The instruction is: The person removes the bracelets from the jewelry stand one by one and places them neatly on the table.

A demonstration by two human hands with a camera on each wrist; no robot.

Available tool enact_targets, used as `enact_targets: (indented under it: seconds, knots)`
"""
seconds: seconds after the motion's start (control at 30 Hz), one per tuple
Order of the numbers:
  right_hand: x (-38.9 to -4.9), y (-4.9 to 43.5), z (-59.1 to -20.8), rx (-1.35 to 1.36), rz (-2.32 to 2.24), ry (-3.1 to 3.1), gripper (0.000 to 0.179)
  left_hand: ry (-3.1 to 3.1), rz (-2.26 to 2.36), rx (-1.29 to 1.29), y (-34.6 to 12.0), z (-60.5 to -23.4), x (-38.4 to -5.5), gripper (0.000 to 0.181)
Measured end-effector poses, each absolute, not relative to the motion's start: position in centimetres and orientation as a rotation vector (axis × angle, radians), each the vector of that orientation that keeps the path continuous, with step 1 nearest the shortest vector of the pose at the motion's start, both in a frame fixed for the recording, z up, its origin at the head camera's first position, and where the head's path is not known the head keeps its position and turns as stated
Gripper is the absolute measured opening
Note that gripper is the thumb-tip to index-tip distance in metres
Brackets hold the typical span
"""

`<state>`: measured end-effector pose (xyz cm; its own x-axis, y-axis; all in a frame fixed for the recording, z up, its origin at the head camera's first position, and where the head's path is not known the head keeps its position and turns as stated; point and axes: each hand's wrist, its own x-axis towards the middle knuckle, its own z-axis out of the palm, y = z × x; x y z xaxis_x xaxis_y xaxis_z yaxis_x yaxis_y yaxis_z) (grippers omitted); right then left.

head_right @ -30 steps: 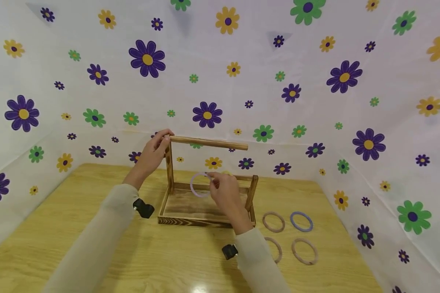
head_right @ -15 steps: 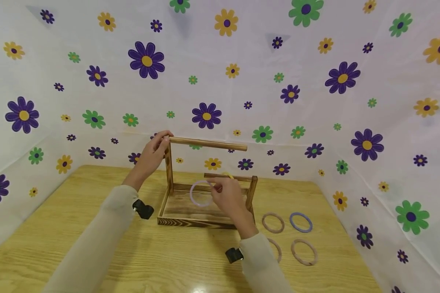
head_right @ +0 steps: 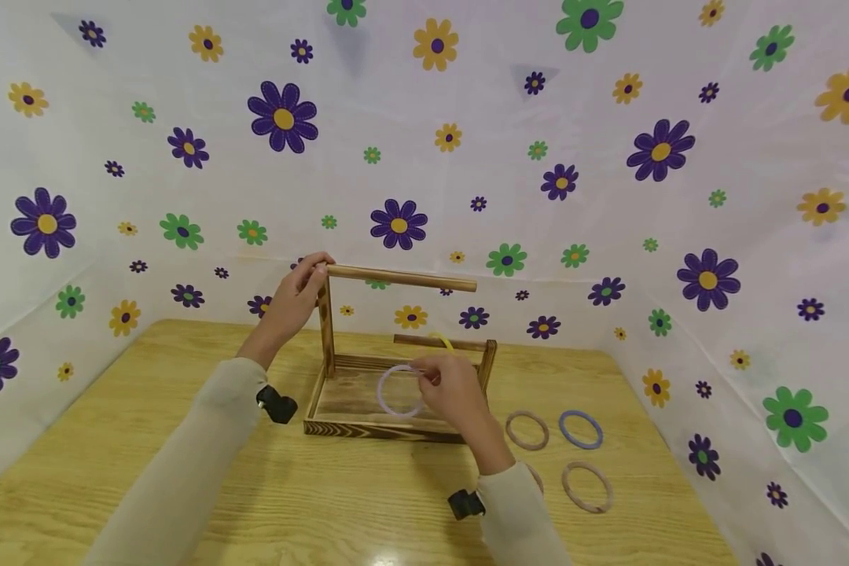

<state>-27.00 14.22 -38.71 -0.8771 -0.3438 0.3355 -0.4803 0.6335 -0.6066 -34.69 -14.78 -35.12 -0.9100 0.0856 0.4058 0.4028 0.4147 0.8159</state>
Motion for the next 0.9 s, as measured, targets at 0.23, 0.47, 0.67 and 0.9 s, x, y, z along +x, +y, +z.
enact_targets:
  seconds: [0.23, 0.47, 0.67, 0.9]
  knots:
    - [-26.7, 15.1, -38.8, 0.654, 1.076, -2.713, 0.024, -2.379, -1.476, -0.423, -14.9, -35.2, -34.8, 0.039]
    - [-26.2, 15.6, -38.3, 0.665, 1.044, -2.772, 0.023, -2.371, -1.477, -0.429, -14.9, -35.2, -35.1, 0.039]
    - [-26.0, 15.9, -38.4, 0.700, 1.068, -2.796, 0.022, -2.374, -1.483, -0.423, -14.9, -35.2, -35.1, 0.039]
    - [-25.9, 16.3, -38.7, 0.696, 1.032, -2.832, 0.022, -2.378, -1.482, -0.425, -14.9, -35.3, -35.1, 0.038]
